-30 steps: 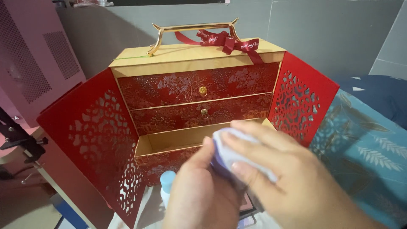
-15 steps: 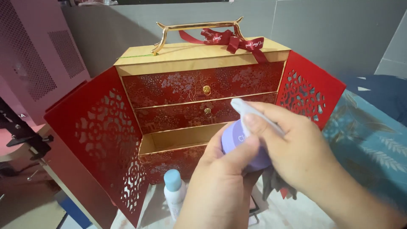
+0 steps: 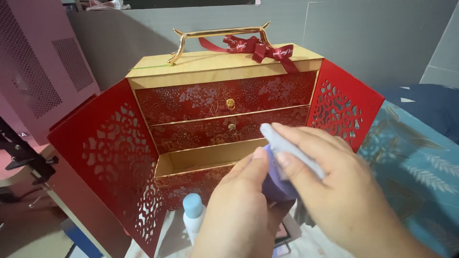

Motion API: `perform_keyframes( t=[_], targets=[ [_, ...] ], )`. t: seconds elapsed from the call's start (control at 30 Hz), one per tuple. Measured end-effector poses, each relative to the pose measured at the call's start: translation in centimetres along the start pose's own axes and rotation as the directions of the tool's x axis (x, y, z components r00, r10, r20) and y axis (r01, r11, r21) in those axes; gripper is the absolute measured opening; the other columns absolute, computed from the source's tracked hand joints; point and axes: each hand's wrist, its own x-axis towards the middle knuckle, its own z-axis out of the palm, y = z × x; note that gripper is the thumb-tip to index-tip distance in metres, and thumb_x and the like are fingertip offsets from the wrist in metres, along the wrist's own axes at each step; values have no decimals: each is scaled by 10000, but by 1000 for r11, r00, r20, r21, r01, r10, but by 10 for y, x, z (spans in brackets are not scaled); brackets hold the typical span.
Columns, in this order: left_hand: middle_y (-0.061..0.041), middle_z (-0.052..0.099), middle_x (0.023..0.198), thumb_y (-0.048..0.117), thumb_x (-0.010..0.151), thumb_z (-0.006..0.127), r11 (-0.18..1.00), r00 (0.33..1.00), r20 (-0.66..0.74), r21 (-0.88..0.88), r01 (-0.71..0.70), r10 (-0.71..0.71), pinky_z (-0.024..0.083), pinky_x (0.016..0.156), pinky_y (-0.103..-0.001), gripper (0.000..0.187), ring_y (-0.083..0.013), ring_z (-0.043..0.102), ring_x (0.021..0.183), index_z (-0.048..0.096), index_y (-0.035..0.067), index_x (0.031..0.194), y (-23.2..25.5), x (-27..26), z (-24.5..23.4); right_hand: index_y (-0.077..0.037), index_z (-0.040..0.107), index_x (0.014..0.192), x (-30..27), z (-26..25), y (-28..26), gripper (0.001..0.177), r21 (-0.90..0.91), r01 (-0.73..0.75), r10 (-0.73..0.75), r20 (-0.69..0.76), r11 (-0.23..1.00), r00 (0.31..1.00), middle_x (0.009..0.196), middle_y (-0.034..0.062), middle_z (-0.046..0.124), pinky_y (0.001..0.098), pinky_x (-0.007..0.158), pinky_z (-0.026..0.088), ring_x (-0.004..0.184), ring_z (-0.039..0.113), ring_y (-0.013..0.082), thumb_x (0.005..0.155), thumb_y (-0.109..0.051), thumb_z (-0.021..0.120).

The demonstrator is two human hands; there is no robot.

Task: Cleaning makeup compacts and bottles with a cloth and placing them in a decorative chest.

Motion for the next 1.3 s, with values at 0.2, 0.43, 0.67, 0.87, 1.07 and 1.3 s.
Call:
perform_keyframes(
  t=[0.2, 0.43, 0.67, 0.87, 1.07, 1.3],
  targets=[
    [-87, 714, 1085, 273, 1015, 477, 995, 994, 102, -92, -31, 41, 570, 827, -367, 386, -188, 677, 927, 662, 60, 1278, -5, 4, -6, -169, 712, 1357, -9, 1, -16, 433, -230, 270, -283, -21, 935, 959, 1406, 64, 682, 369, 1016, 464, 1188, 604, 257, 928, -193, 664],
    [-75, 683, 1063, 288, 981, 504, 971, 981, 146, -222, -90, 124, 553, 826, -338, 415, -157, 647, 886, 661, 52, 1284, -19, 12, -8, -102, 689, 1317, 3, 2, -6, 369, -151, 190, -202, -66, 970, 977, 1282, 92, 695, 351, 981, 493, 1176, 651, 246, 958, -166, 633],
    [-117, 705, 1139, 175, 1010, 634, 961, 895, 395, 90, -260, 205, 573, 893, -356, 363, -183, 687, 988, 648, -5, 1324, 0, 3, -13, -94, 712, 1343, 6, 4, 13, 354, 302, -206, 209, 22, 931, 978, 1152, 72, 763, 278, 839, 564, 987, 719, 145, 1017, -211, 640],
    [-108, 720, 1096, 276, 998, 528, 1000, 991, 128, -13, -26, 27, 575, 851, -445, 346, -233, 692, 951, 658, 68, 1241, 18, -11, 7, -102, 681, 1363, -4, 5, -8, 410, 37, 90, -87, -90, 995, 992, 1206, 57, 682, 263, 890, 524, 1069, 680, 154, 958, -169, 673],
    [-114, 689, 1136, 350, 1058, 461, 990, 981, 179, -128, -54, 76, 529, 892, -443, 394, -235, 654, 973, 635, 48, 1241, 17, -6, 2, -113, 695, 1317, -7, -1, -24, 397, -106, 295, -302, -53, 950, 952, 1262, 83, 673, 329, 968, 500, 1135, 656, 227, 921, -111, 667],
    [-135, 702, 1117, 271, 1033, 435, 975, 987, 26, -165, -150, 156, 536, 930, -404, 348, -222, 677, 1000, 620, 14, 1177, 27, -10, 5, -134, 716, 1281, -3, -3, -11, 361, -123, 339, -344, -26, 933, 939, 1321, 107, 686, 359, 975, 488, 1134, 636, 264, 923, -117, 675]
  ],
)
